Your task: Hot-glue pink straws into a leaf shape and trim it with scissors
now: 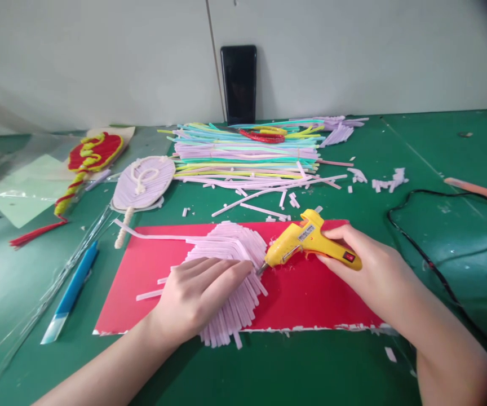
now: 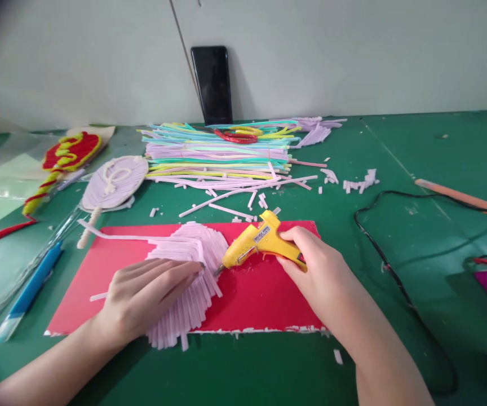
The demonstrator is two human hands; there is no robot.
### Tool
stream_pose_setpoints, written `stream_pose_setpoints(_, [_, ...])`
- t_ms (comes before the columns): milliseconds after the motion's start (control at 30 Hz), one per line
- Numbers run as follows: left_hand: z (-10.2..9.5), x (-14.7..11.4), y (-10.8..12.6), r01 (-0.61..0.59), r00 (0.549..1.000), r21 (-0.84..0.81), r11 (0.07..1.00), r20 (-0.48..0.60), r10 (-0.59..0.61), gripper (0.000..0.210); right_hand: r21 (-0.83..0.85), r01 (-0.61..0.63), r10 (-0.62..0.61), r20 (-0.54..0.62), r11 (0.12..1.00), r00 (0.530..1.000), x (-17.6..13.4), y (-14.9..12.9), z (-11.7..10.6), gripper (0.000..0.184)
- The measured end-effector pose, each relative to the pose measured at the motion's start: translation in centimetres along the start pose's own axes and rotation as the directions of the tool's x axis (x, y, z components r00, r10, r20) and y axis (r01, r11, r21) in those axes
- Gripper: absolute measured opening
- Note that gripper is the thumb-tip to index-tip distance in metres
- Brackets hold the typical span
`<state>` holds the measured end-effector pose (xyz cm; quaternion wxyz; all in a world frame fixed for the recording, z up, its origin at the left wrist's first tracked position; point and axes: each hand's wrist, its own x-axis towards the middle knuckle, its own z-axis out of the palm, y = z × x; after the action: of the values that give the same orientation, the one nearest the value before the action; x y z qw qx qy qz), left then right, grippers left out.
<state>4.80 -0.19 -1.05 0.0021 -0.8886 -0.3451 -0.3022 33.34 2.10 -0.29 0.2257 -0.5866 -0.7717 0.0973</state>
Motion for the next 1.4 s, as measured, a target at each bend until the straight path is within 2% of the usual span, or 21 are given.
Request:
stream_pose_setpoints(300, [-0.1, -0.1, 0.1, 0.003, 1.000, 0.009, 1.000, 0.019, -0.004, 0.026, 0.069, -0.026, 0.024, 0.032, 0.997, 0.999, 0.1, 0.2, -0.2, 0.019])
stream_pose_setpoints(433, [-0.4, 0.2, 0.2, -0.011, 1.000, -0.005, 1.000, 0.026, 0.011, 0.025, 0.102, -0.147, 0.137, 0.098, 0.984, 0.986, 0.2, 0.1, -0.6, 0.021])
stream_pose_setpoints(533, [-0.7, 0.8, 0.4, -0.075, 0.996, 0.001, 0.997, 0.051, 0.075, 0.020, 0.086, -0.275, 0.264, 0.121, 0.958, 0.957, 0.5, 0.1, -1.0, 0.027])
stream_pose_setpoints(600, [-0.8, 1.2, 0.5, -0.114, 0.991, 0.014, 0.993, 0.065, 0.113, 0.019, 0.055, -0.382, 0.377, 0.081, 0.923, 0.923, 0.7, 0.1, -1.2, 0.035])
stream_pose_setpoints(667, [-0.7, 1.4, 0.5, -0.127, 0.990, 0.015, 0.992, 0.065, 0.126, 0.019, 0.018, -0.480, 0.480, -0.017, 0.877, 0.877, 0.8, 0.5, -1.2, 0.043])
stream_pose_setpoints(733, [-0.6, 1.3, 0.5, -0.106, 0.993, -0.004, 0.994, 0.053, 0.106, 0.017, -0.020, -0.537, 0.530, -0.133, 0.843, 0.838, 0.8, 1.4, -1.0, 0.048])
stream_pose_setpoints(767, [-0.6, 1.3, 0.5, -0.081, 0.996, -0.014, 0.997, 0.041, 0.081, 0.016, -0.044, -0.539, 0.525, -0.172, 0.841, 0.833, 0.8, 1.9, -0.9, 0.048])
stream_pose_setpoints(900, [-1.2, 0.9, 0.7, 0.043, 0.999, -0.006, 0.999, -0.031, -0.044, 0.014, -0.175, -0.457, 0.423, -0.200, 0.872, 0.884, 0.5, 3.0, -0.3, 0.049])
stream_pose_setpoints(1000, [-2.0, 0.5, 1.2, 0.112, 0.993, 0.055, 0.992, -0.054, -0.109, 0.013, -0.182, -0.400, 0.319, -0.358, 0.898, 0.878, 0.4, 1.4, -0.2, 0.041])
stream_pose_setpoints(1033, [-2.2, 0.2, 1.3, 0.130, 0.991, 0.073, 0.989, -0.050, -0.126, 0.013, -0.153, -0.340, 0.251, -0.418, 0.928, 0.873, 0.4, 0.4, -0.2, 0.033])
stream_pose_setpoints(1100, [-2.2, -0.2, 1.5, 0.161, 0.987, 0.103, 0.982, -0.024, -0.159, 0.017, -0.064, -0.113, 0.074, -0.437, 0.992, 0.897, 0.4, -1.9, 0.2, 0.017])
stream_pose_setpoints(1133, [-2.2, -0.4, 1.6, 0.174, 0.985, 0.119, 0.978, -0.010, -0.174, 0.019, 0.001, 0.011, -0.009, -0.428, 1.000, 0.904, 0.3, -3.0, 0.6, 0.010])
stream_pose_setpoints(1167, [-2.0, -0.6, 1.6, 0.190, 0.981, 0.142, 0.971, 0.004, -0.192, 0.023, 0.073, 0.101, -0.067, -0.370, 0.992, 0.926, 0.3, -4.0, 1.0, 0.006])
stream_pose_setpoints(1200, [-1.9, -0.7, 1.5, 0.204, 0.977, 0.170, 0.964, 0.018, -0.210, 0.026, 0.137, 0.156, -0.104, -0.328, 0.978, 0.939, 0.2, -4.9, 1.4, 0.004])
stream_pose_setpoints(1300, [-1.5, -0.7, 1.3, 0.236, 0.963, 0.247, 0.940, 0.072, -0.260, 0.033, 0.274, 0.227, -0.175, -0.200, 0.935, 0.964, -0.1, -6.6, 2.6, 0.007])
stream_pose_setpoints(1400, [-1.6, -0.6, 1.2, 0.255, 0.945, 0.274, 0.927, 0.133, -0.299, 0.035, 0.321, 0.257, -0.237, -0.102, 0.911, 0.966, -0.3, -7.1, 3.2, 0.007])
